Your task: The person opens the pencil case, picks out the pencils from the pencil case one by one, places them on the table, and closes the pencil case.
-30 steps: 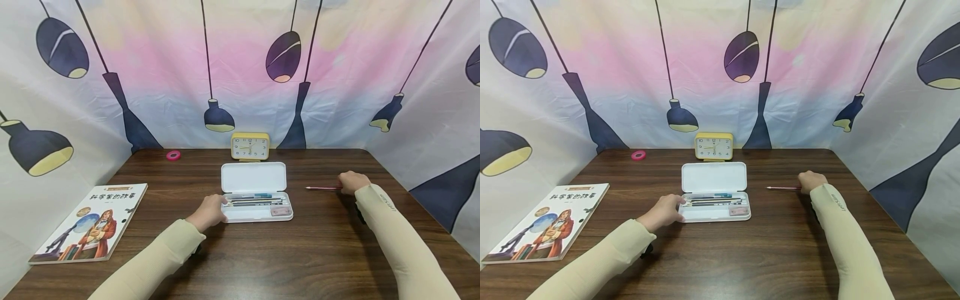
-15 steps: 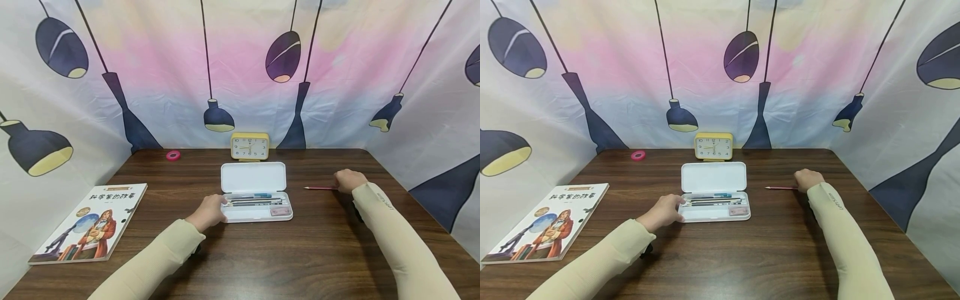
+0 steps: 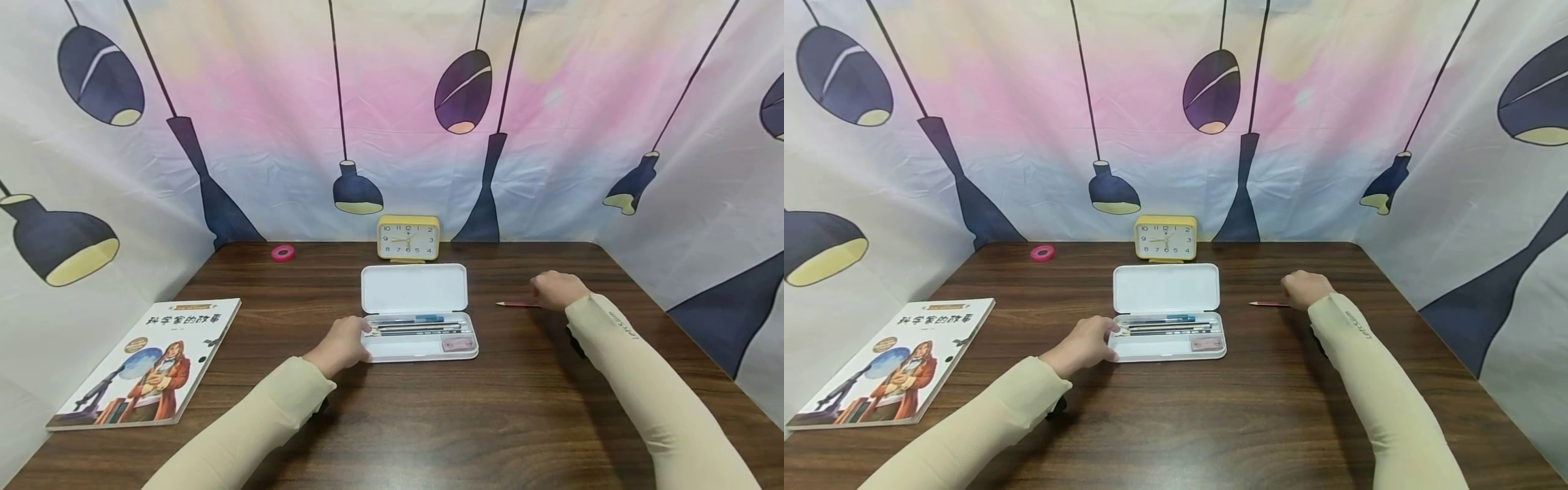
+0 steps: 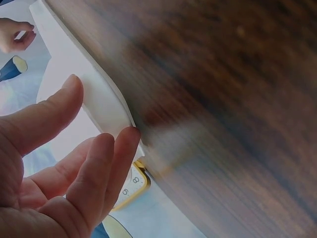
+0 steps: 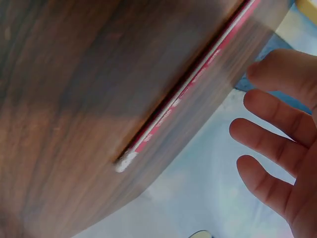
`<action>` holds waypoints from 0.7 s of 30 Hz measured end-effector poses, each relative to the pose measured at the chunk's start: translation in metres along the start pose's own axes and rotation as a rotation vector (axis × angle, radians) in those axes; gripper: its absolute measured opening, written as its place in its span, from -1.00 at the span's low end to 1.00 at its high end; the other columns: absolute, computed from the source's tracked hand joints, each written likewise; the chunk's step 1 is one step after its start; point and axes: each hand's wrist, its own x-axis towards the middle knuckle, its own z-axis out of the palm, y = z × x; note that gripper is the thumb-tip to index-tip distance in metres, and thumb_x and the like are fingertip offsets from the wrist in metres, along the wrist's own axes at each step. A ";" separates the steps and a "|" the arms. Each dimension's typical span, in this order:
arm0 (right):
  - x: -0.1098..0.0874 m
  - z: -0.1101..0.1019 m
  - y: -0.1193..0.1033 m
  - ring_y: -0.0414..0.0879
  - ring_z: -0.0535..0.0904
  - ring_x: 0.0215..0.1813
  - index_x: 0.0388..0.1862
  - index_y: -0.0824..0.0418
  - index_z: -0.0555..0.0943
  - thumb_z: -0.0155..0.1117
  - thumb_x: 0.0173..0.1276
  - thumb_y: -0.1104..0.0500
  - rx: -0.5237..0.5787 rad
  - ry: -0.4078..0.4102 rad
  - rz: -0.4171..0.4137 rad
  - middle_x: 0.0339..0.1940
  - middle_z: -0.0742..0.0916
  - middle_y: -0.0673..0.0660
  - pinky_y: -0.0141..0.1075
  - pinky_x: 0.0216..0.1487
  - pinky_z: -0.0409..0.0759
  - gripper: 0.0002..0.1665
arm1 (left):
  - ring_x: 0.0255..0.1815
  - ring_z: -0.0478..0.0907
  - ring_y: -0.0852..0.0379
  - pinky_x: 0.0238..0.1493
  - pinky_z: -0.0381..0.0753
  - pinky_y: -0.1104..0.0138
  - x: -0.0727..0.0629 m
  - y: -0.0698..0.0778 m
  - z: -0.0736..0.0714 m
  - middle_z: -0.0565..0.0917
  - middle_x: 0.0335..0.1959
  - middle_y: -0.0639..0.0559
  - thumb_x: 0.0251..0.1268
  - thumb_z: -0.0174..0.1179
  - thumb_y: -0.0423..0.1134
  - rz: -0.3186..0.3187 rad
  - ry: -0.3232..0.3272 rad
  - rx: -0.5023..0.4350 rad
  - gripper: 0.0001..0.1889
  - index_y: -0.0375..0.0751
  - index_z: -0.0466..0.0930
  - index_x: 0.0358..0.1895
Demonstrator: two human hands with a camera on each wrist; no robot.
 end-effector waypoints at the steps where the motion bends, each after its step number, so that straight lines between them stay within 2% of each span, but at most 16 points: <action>1: 0.001 -0.001 -0.002 -0.05 0.53 -0.44 -0.40 0.27 0.59 0.20 0.05 0.38 -0.006 0.001 -0.007 -0.48 0.62 0.09 -0.24 -0.50 0.50 -0.90 | -0.06 0.41 -0.14 -0.04 0.35 0.13 0.000 0.000 0.000 0.55 -0.16 -0.21 -0.39 0.42 -0.40 0.000 -0.001 0.002 -0.52 -0.39 0.56 -0.20; 15: 0.011 -0.011 -0.023 -0.11 0.50 -0.46 -0.43 0.23 0.56 0.27 0.04 0.31 -0.034 0.035 -0.081 -0.51 0.58 0.05 -0.24 -0.49 0.47 -0.92 | -0.04 0.39 -0.16 -0.03 0.34 0.11 0.000 0.000 0.000 0.55 -0.15 -0.22 -0.40 0.42 -0.41 -0.005 -0.002 -0.016 -0.52 -0.40 0.56 -0.19; 21: 0.016 -0.014 -0.035 -0.17 0.44 -0.51 -0.46 0.20 0.55 0.22 0.06 0.33 -0.008 0.063 -0.136 -0.53 0.54 0.01 -0.28 -0.51 0.43 -0.94 | -0.03 0.39 -0.15 -0.02 0.33 0.11 0.000 0.000 -0.001 0.54 -0.14 -0.22 -0.40 0.42 -0.41 -0.008 -0.001 -0.014 -0.52 -0.40 0.56 -0.20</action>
